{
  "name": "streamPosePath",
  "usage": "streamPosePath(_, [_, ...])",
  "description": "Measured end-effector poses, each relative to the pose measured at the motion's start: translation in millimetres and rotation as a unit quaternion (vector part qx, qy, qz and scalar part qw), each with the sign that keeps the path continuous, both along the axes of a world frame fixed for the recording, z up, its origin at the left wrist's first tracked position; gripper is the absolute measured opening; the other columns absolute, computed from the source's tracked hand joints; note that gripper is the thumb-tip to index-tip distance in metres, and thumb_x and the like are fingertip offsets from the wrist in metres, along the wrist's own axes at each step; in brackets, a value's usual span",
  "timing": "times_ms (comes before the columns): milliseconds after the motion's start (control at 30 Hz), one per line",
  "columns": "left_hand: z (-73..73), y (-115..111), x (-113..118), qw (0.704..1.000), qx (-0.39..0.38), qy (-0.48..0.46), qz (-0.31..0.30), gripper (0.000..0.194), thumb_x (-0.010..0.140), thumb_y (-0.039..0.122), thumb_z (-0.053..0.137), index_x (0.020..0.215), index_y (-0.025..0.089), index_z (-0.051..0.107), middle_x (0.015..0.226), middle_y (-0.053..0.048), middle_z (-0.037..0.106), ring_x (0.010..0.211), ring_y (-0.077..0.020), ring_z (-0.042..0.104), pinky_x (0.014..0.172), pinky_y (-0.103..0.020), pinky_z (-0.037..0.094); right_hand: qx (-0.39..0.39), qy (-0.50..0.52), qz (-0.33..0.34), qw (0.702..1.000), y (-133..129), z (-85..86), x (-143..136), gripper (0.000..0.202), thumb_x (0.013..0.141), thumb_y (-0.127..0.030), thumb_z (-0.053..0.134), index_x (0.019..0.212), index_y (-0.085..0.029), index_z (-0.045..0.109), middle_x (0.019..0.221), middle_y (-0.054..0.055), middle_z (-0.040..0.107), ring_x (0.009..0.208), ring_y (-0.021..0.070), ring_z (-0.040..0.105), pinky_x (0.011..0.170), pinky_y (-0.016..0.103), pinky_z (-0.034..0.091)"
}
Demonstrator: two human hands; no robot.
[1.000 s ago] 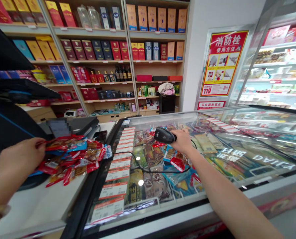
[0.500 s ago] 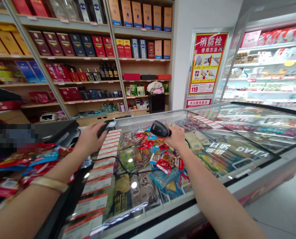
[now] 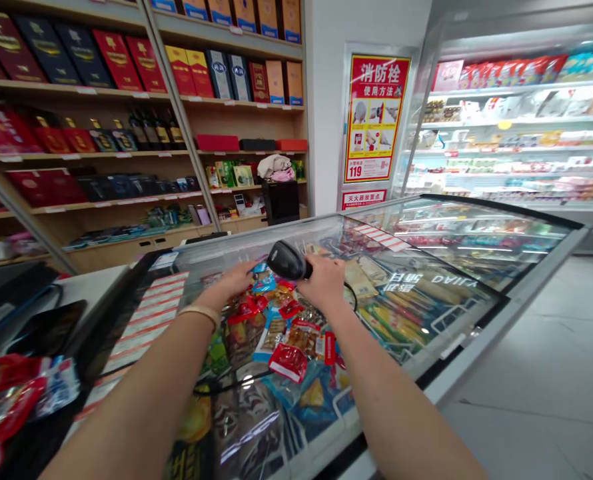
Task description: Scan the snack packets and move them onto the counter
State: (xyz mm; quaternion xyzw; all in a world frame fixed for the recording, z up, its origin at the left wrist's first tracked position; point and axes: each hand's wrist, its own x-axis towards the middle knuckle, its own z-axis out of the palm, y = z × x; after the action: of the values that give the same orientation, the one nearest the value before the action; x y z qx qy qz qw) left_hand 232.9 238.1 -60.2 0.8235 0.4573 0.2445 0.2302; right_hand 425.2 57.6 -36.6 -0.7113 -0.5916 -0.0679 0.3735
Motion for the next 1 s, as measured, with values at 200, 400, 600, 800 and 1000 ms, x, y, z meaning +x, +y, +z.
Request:
streamPosePath(200, [-3.9, -32.2, -33.7, 0.997, 0.005, 0.060, -0.055, 0.047, 0.072, 0.028, 0.055, 0.113, 0.028, 0.077, 0.132, -0.004, 0.071, 0.127, -0.0292, 0.061, 0.113, -0.040, 0.041, -0.010, -0.009, 0.009, 1.000, -1.1, 2.5, -4.9, 0.024, 0.080, -0.036, 0.067, 0.101, -0.026, 0.072, 0.101, 0.006, 0.077, 0.099, 0.0260, 0.066, 0.090, 0.039, 0.033])
streamPosePath(400, [-11.6, -97.3, -80.1, 0.994, 0.050, 0.053, -0.087, 0.051, 0.077, 0.037, 0.054, 0.122, 0.024, 0.074, 0.132, -0.007, 0.070, 0.127, -0.0287, 0.062, 0.114, -0.042, 0.042, -0.023, -0.036, 0.041, 0.998, 0.2, -1.9, -15.3, 0.026, 0.079, -0.034, 0.066, 0.103, -0.027, 0.073, 0.103, 0.006, 0.077, 0.102, 0.0263, 0.067, 0.092, 0.040, 0.033])
streamPosePath(600, [9.3, -140.4, -103.1, 0.989, 0.045, -0.120, 0.068, 0.037, 0.076, 0.049, 0.064, 0.096, 0.023, 0.079, 0.106, -0.006, 0.079, 0.107, -0.0303, 0.071, 0.101, -0.041, 0.052, -0.052, -0.057, 0.084, 0.993, -1.8, -3.7, -26.9, 0.025, 0.078, -0.037, 0.069, 0.101, -0.028, 0.074, 0.109, 0.005, 0.078, 0.105, 0.0253, 0.066, 0.094, 0.039, 0.032])
streamPosePath(800, [37.3, -172.4, -105.6, 0.805, -0.145, -0.531, 0.219, 0.007, 0.081, 0.024, 0.066, 0.085, 0.020, 0.069, 0.074, 0.000, 0.069, 0.064, -0.0158, 0.064, 0.060, -0.025, 0.053, -0.033, -0.060, 0.091, 0.993, -5.5, -1.7, -31.4, 0.026, 0.077, -0.034, 0.070, 0.102, -0.027, 0.074, 0.106, 0.006, 0.078, 0.103, 0.0261, 0.067, 0.092, 0.038, 0.032])
streamPosePath(1000, [46.8, -187.6, -110.2, 0.649, -0.380, -0.640, 0.158, 0.028, 0.088, 0.015, 0.042, 0.104, 0.014, 0.066, 0.068, -0.003, 0.057, 0.046, -0.0125, 0.048, 0.044, -0.024, 0.044, -0.027, -0.056, 0.088, 0.994, -7.1, 1.0, -32.9, 0.028, 0.076, -0.033, 0.071, 0.103, -0.026, 0.074, 0.102, 0.006, 0.079, 0.102, 0.0266, 0.067, 0.089, 0.037, 0.032])
